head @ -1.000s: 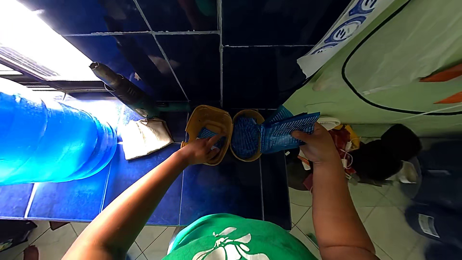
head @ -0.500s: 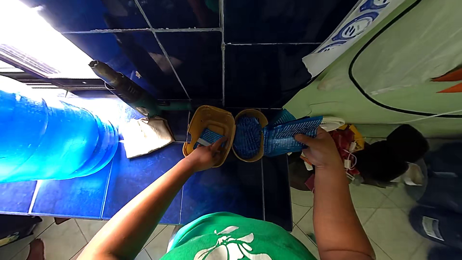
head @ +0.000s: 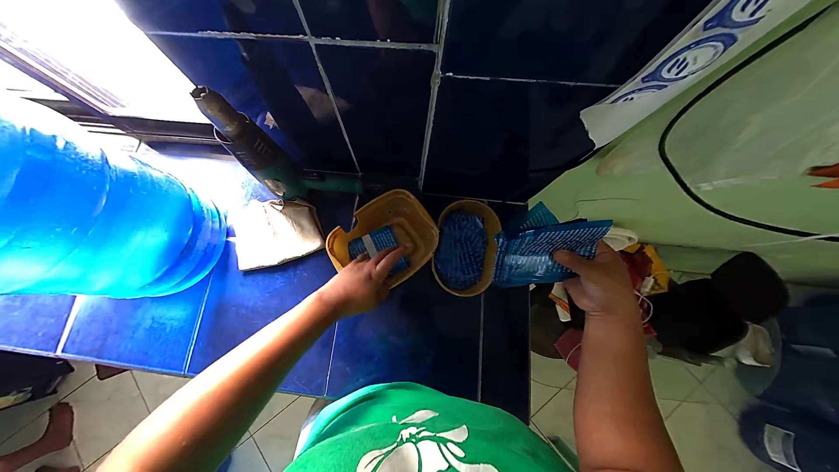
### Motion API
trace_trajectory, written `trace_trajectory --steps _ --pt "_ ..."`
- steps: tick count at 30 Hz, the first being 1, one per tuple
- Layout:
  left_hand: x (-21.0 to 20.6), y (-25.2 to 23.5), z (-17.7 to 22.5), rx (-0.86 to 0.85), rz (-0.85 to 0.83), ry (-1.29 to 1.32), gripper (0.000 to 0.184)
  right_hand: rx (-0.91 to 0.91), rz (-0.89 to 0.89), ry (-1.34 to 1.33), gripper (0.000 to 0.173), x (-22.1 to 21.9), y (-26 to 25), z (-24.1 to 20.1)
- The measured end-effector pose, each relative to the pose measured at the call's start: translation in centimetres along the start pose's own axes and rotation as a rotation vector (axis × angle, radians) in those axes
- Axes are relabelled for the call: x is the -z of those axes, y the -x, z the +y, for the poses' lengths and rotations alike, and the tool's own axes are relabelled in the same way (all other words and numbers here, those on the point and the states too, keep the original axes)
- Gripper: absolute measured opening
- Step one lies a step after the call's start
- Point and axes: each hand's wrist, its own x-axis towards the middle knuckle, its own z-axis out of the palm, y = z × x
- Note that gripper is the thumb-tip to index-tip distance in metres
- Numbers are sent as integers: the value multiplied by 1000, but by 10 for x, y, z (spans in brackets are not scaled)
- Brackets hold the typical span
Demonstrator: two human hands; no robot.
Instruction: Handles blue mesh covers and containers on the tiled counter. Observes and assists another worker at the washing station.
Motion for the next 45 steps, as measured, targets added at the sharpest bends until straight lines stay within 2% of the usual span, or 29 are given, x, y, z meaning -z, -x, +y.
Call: trace_trajectory --steps 2,5,7,12,14,19,22,28,32,35,38,40,43,45 --pt "-12 -4 9 67 -24 71 69 -5 1 -1 39 -3 0 2" --pt "-25 -11 11 108 -120 77 107 -10 -9 13 39 -6 0 2" --pt "-23 -16 14 141 -197 44 113 -9 -23 8 40 -5 -1 1" --pt "-21 -18 16 172 -274 43 90 -13 -34 5 40 -3 -7 -1" --pt "-19 -18 15 200 -282 84 87 -20 -29 8 40 -4 -10 -1" --pt "-27 -11 7 67 21 145 82 7 -46 20 44 -8 -15 -1" --pt "-26 -12 10 80 -102 78 82 -7 -58 -1 46 -13 -17 -1" --pt "-15 -12 5 93 -269 30 66 -51 -60 -7 43 -28 -18 -4" --pt "-12 18 -8 1 -342 25 75 -67 -88 -7 41 -36 -12 -6" --pt "-14 58 -9 -30 -331 82 74 -98 -118 9 42 -42 -4 -6" --pt "-20 101 -15 49 -130 361 83 -124 -138 47 41 -51 7 -5" --pt "-22 129 -16 116 186 620 88 -138 -166 66 42 -64 15 -6" --pt "-20 170 -12 169 716 883 74 -118 -245 93 40 -83 24 -6" --pt "-22 207 -9 205 926 946 76 -103 -315 168 42 -96 27 -8"
